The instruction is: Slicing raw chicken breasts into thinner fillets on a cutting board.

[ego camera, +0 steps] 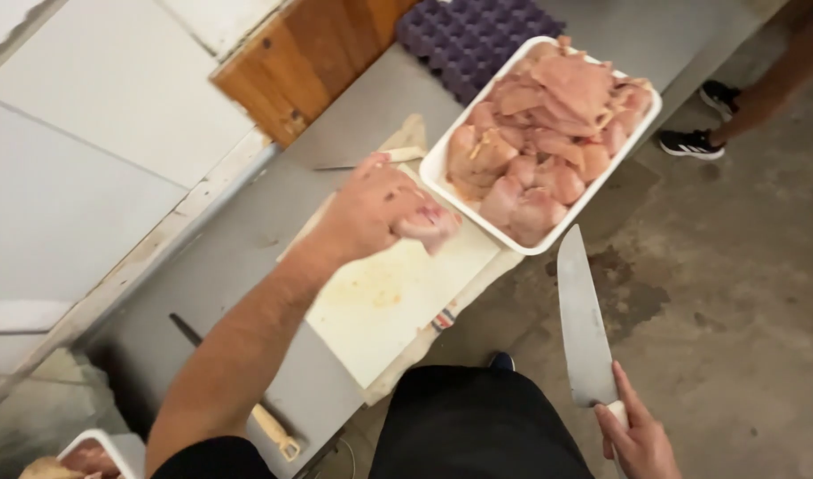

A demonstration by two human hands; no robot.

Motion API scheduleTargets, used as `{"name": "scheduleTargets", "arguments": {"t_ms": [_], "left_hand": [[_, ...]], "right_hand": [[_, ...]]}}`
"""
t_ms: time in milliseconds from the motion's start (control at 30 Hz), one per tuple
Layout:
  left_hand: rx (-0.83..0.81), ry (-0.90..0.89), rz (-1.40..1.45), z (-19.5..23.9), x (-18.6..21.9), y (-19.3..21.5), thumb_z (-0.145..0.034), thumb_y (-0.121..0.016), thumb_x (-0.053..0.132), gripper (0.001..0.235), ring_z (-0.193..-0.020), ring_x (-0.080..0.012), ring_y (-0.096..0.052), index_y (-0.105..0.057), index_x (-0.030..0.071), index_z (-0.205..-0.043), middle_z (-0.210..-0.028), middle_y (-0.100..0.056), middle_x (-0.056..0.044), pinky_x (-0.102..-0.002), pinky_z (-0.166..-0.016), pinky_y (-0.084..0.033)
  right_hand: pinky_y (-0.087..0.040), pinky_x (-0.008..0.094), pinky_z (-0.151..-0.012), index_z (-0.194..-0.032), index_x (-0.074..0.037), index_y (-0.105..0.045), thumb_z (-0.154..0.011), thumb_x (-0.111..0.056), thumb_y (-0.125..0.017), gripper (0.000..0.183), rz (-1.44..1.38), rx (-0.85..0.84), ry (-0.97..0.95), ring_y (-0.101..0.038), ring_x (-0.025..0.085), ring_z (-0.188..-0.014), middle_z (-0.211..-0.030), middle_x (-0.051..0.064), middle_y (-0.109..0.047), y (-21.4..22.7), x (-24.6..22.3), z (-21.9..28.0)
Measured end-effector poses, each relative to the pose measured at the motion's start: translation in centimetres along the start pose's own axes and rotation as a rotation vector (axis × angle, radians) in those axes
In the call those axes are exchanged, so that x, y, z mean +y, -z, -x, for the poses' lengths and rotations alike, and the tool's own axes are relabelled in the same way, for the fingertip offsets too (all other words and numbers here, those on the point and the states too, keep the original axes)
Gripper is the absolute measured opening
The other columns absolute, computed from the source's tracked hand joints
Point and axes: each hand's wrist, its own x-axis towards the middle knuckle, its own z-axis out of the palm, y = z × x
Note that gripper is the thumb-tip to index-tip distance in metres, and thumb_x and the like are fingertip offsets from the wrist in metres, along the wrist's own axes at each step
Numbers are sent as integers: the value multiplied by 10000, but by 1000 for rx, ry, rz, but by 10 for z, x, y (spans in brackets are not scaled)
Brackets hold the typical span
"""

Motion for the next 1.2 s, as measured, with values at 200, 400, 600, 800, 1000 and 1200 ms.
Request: {"name": "scheduleTargets", "arguments": {"t_ms": [200,400,600,800,1000,1200], "left_hand": [[-67,-105,-149,61,21,34,-938,-553,-105,238,-1297,-364,-569,-658,101,-996,-1337,-608,-129,-544,-1116,-403],[-336,826,-133,289,-52,-44,-672,-598,-13,560,-1351,-265,-542,-758,161,-1179,-1503,-567,-104,-382,-1122,-425],[-95,1211,104,260,-2,-81,-899,-652,382,287,-881,-345,-636,-620,99,-928,-941,-659,-130,-451,-780,-464],[-74,1377,-226,251,11,-143,-941,-560,379,600,-1401,-415,-432,-538,7,-1411,-1499,-517,-213,-551,-1139,-336],[96,1369,-36,241,19,-139,-946,-614,290,603,-1155,-400,-530,-499,123,-1514,-1296,-541,-189,-475,-1006,-460],[316,1687,291,259,1,-161,-693,-852,309,960,-1230,-323,-635,-447,135,-1546,-1323,-589,-123,-450,-1045,-533]], "right_hand": [[-447,295,-766,-1660,-419,-362,-911,-298,-612,798,86,-13,-5,-577,205,-632,-525,141,-669,-21,-35,15],[-459,304,-771,-1677,-418,-321,-929,-321,-594,803,155,-57,14,-637,212,-642,-545,128,-695,-46,-41,20],[-480,292,-750,-1647,-401,-377,-901,-293,-641,799,174,-110,73,-585,197,-583,-519,116,-657,-64,-60,28],[-481,325,-732,-1653,-405,-349,-924,-310,-618,782,239,-184,55,-594,229,-614,-572,139,-634,-69,-105,40],[-508,311,-735,-1634,-466,-261,-934,-437,-609,783,676,-231,393,-728,235,-708,-904,78,-801,-89,-129,-3],[-627,477,-681,-1596,-326,-403,-956,-385,-607,675,950,-1,1217,-763,354,-749,-817,138,-764,-144,-227,-46]]}}
